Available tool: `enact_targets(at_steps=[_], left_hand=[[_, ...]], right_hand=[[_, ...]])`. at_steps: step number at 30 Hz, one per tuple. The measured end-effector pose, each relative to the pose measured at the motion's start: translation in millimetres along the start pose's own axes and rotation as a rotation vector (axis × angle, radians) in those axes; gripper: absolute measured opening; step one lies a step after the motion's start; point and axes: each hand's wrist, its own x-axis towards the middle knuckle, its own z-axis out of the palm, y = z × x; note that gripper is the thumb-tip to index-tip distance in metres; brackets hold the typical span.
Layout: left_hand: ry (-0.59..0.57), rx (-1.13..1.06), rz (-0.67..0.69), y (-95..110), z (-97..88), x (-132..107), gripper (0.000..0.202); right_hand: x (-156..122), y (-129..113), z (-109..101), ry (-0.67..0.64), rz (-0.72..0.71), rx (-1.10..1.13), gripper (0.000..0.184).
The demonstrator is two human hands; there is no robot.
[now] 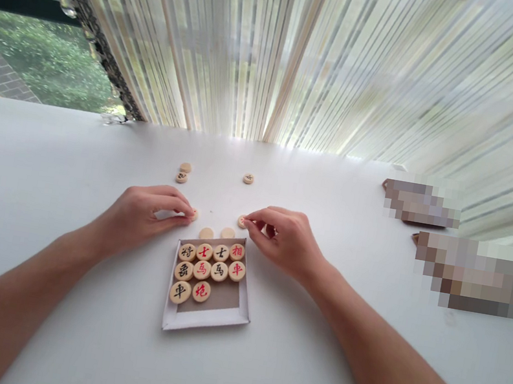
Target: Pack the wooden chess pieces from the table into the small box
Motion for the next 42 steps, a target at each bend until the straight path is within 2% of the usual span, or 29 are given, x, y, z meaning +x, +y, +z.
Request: enact_targets(at_steps=[3, 8, 15, 19, 25, 33, 37, 39, 42], left_hand=[[0.033, 0.001, -0.029, 4.2, -1.6, 1.2, 0.017], [0.131, 0.006, -0.076, 8.4, -1.2, 2.0, 0.019], [0.204, 0.045, -0.073, 2.2, 0.3, 1.4, 0.016], [0.224, 0.027, -0.046, 2.5, 2.9, 1.4, 0.014], [0.16, -0.043, -0.016, 8.6, 8.5, -0.1, 0.011], [-0.003, -0.06, 0.008, 7.5, 10.4, 1.6, 0.014], [-0.035, -0.065, -0.02, 6.7, 11.6, 3.5, 0.018], [-0.054, -0.067, -0.04, 6.0, 12.6, 4.7, 0.021], [-0.083, -0.074, -0.067, 4.8, 13.5, 6.6, 0.019]], right_hand=[[5.2, -5.7, -1.3, -0.053, 0.106, 0.08, 0.012], [29.7, -16.0, -8.9, -0.264, 0.193, 0.053, 0.008], [63.6, -17.4, -10.7, -0.607, 0.217, -0.031, 0.021], [71.8, -15.3, -8.0, -0.699, 0.2, -0.049, 0.022], [72.6, -13.2, -2.6, -0.68, -0.001, -0.106, 0.012], [69.4, -10.9, 8.7, -0.547, 0.018, -0.048, 0.009], [68.3, -6.4, 13.5, -0.407, -0.075, -0.064, 0.01], [67.9, -5.5, 13.8, -0.41, -0.115, -0.075, 0.01], [68.0, -6.5, 11.6, -0.488, -0.121, -0.051, 0.013]])
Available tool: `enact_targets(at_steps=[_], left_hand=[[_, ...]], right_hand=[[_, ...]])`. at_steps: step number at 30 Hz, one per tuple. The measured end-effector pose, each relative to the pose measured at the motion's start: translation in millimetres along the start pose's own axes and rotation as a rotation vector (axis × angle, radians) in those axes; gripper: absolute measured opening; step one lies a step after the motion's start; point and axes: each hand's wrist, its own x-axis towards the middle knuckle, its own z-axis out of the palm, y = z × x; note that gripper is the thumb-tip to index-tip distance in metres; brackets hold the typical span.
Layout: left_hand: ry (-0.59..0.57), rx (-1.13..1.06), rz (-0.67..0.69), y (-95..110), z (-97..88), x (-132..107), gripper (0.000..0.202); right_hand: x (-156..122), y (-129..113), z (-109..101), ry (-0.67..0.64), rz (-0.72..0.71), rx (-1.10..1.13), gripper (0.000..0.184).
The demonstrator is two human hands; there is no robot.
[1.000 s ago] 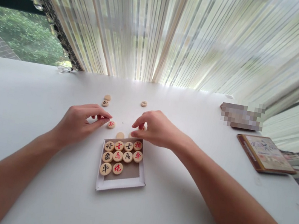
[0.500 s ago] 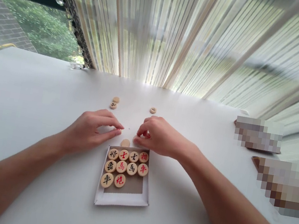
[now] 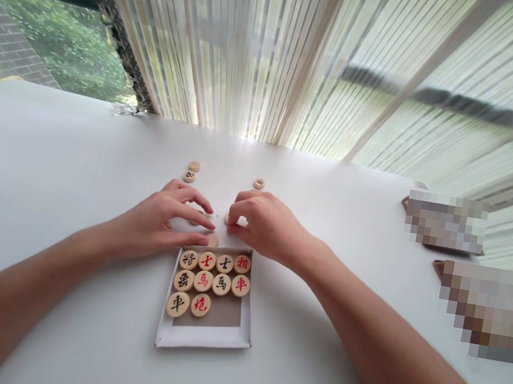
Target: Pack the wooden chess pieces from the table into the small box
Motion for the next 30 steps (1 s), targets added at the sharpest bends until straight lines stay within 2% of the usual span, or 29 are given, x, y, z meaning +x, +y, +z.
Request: enact_targets(at_steps=[2, 9, 17, 20, 25, 30], left_hand=[[-0.016, -0.001, -0.014, -0.7, -0.5, 1.1, 0.017], [-0.105, 0.034, -0.102, 3.5, -2.6, 4.0, 0.02], [-0.115, 0.044, -0.129, 8.9, 0.4, 11.2, 0.02], [-0.073, 0.028, -0.097, 6.9, 1.8, 11.4, 0.018], [0.085, 0.037, -0.029, 3.1, 3.8, 10.6, 0.007], [0.176, 0.073, 0.062, 0.0, 4.2, 10.7, 0.001]], right_hand=[[-0.7, -0.7, -3.1, -0.021, -0.002, 0.027, 0.014], [-1.9, -1.4, -16.8, 0.064, 0.033, 0.029, 0.005], [-1.4, -5.7, -13.9, 0.052, 0.042, 0.046, 0.011], [-1.4, -5.1, -14.7, 0.069, 0.052, 0.043, 0.011], [-2.1, -2.0, -15.5, 0.084, 0.057, 0.032, 0.012], [-2.3, -1.0, -14.6, 0.097, 0.035, 0.025, 0.012]])
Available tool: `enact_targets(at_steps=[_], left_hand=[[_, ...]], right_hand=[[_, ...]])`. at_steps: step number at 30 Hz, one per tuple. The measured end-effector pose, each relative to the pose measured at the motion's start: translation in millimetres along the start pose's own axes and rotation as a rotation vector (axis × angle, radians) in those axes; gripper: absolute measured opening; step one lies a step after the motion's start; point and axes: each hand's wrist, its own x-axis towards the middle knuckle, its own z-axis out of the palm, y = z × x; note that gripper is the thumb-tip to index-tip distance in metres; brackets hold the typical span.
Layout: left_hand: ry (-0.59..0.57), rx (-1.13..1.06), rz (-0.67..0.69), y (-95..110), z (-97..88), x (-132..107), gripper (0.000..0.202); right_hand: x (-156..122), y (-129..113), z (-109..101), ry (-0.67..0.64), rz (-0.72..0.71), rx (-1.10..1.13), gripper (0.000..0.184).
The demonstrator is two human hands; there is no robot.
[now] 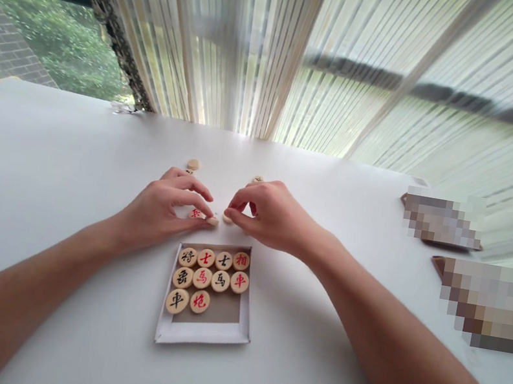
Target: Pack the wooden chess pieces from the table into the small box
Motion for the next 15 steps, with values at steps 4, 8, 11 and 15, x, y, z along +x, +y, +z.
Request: enact_targets(at_steps=[4, 8, 11, 15], left_hand=[[0.03, 0.049, 0.054, -1.7, -1.5, -0.8, 0.005], [0.021, 0.095, 0.097, -2.8, -4.3, -2.2, 0.009], [-0.003, 0.133, 0.11, -3.5, -6.2, -3.2, 0.012], [-0.035, 0.168, 0.114, -4.1, -6.8, -4.6, 0.013]], right_hand=[[0.3, 0.0, -1.2, 0.007, -0.003, -0.004, 0.012], [0.1, 0.0, -1.6, 0.015, -0.005, -0.009, 0.011], [0.0, -0.5, -1.7, 0.014, -0.014, -0.013, 0.01], [0.0, -1.5, -1.9, 0.0, -0.011, -0.009, 0.01]])
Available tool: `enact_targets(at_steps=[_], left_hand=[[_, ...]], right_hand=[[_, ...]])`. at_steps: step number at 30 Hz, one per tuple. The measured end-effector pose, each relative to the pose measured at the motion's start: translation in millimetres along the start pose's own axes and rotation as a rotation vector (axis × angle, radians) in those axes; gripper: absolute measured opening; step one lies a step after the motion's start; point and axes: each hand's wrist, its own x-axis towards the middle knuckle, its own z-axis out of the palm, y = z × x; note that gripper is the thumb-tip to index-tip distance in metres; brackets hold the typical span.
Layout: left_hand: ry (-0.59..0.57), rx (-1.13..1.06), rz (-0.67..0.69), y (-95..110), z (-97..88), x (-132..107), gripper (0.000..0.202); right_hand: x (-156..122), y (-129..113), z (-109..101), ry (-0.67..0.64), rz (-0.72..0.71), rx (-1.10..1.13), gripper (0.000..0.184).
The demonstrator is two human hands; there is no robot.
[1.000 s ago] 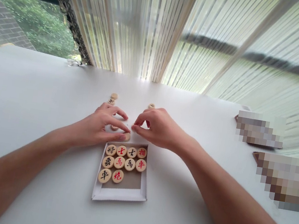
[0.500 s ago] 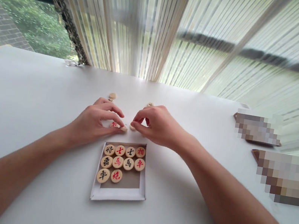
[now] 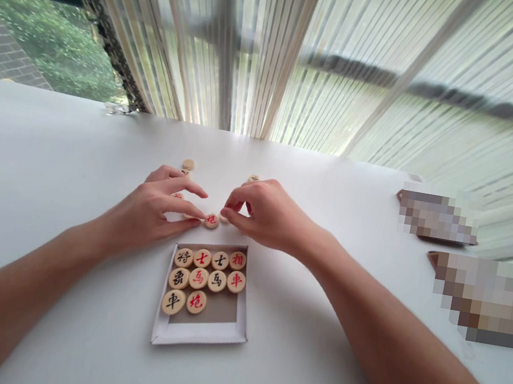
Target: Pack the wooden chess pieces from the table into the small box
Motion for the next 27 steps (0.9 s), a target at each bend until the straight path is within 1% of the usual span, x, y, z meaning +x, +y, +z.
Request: enact_targets(at_steps=[3, 6, 11, 14, 18, 21, 24, 27], left_hand=[[0.009, 0.01, -0.01, 0.3, 0.3, -0.5, 0.014], [0.046, 0.016, -0.033, -0.8, -0.4, 0.0, 0.014], [0.218, 0.05, -0.122, -7.5, -3.0, 1.7, 0.018], [0.276, 0.064, -0.184, -8.5, -3.6, 2.4, 0.018], [0.268, 0.054, -0.199, -1.6, -2.7, 3.6, 0.018], [0.255, 0.002, -0.206, 7.0, -2.3, 4.3, 0.019], [0.234, -0.118, -0.255, 15.9, -3.2, 4.5, 0.018], [0.178, -0.234, -0.294, 23.8, -5.1, 4.6, 0.018]], right_hand=[[0.3, -1.0, 2.2, -0.02, -0.006, 0.013, 0.011], [0.9, -3.0, 8.3, -0.047, -0.001, 0.02, 0.01], [0.9, -7.6, 22.5, -0.113, 0.051, 0.009, 0.017], [-0.1, -8.8, 29.3, -0.14, 0.053, -0.029, 0.019], [-0.3, -6.9, 33.0, -0.134, 0.053, -0.04, 0.019], [0.4, -5.3, 30.7, -0.099, 0.038, -0.033, 0.013], [0.6, -6.6, 25.5, -0.019, 0.0, 0.015, 0.009], [-0.3, -9.8, 21.3, 0.084, -0.02, 0.073, 0.007]])
